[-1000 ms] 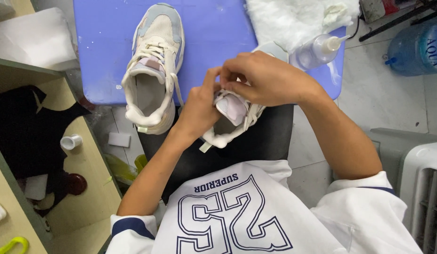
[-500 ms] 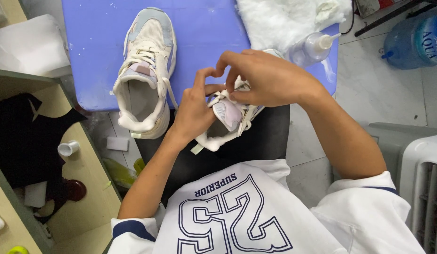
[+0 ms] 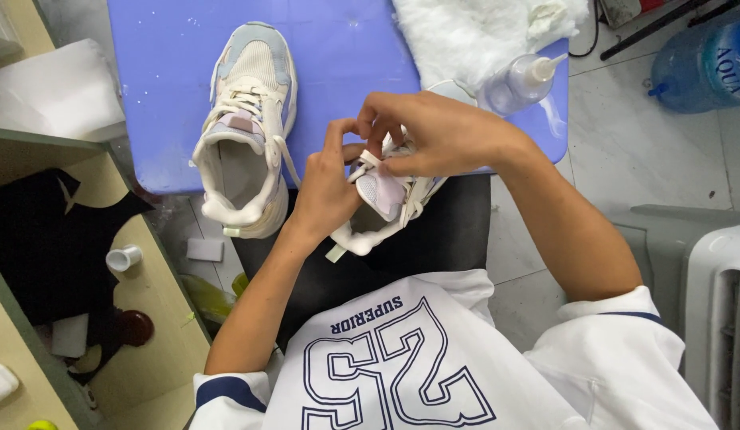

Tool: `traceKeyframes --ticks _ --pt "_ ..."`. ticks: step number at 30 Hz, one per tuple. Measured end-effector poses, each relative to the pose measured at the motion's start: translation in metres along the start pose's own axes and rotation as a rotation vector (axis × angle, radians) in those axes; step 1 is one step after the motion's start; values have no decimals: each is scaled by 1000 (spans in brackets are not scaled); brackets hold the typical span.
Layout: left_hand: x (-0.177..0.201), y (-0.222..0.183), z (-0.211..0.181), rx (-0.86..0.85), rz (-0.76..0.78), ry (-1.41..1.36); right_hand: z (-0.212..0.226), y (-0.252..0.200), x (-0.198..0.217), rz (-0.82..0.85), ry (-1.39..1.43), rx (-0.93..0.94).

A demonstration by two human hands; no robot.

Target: The person unlaces the right shoe, removes the insole, and then wipes the interior and exterior of the shoe with a cloth before beginning to re-lace it.

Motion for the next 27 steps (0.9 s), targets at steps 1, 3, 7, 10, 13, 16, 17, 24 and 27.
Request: traceKeyframes --ticks 1,3,7,10,13,16,17,24,27 --pt "0 1 -1 -1 2 -2 -3 1 -1 -1 1 -3" --pt "-1 3 0 59 34 5 -5 3 -3 -45 -16 138" --pt "-2 3 5 -30 -7 32 6 3 -7 -28 154 264" --pt "0 3 4 3 -15 43 6 9 -8 -150 442 118" --pt "-5 1 5 8 -57 5 0 8 -11 -220 514 83" --pt "-8 -6 2 14 -97 -7 1 -10 -9 -319 252 180" --pt "-10 -7 3 11 -146 -4 1 -21 -7 -425 157 254" --pt "-23 -17 12 17 -407 17 -23 -72 -51 -566 -73 302" --pt "-22 -19 7 6 -435 51 -28 -71 -70 -683 -107 250"
Point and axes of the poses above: each hand's wrist, its own y-axis towards the middle knuckle, its own x-axis out of the back of the hand, z = x × y, the point moved 3 cm from there along y, towards the middle knuckle, and after that the axes turned 15 degrees about y, right-handed, at the moved point
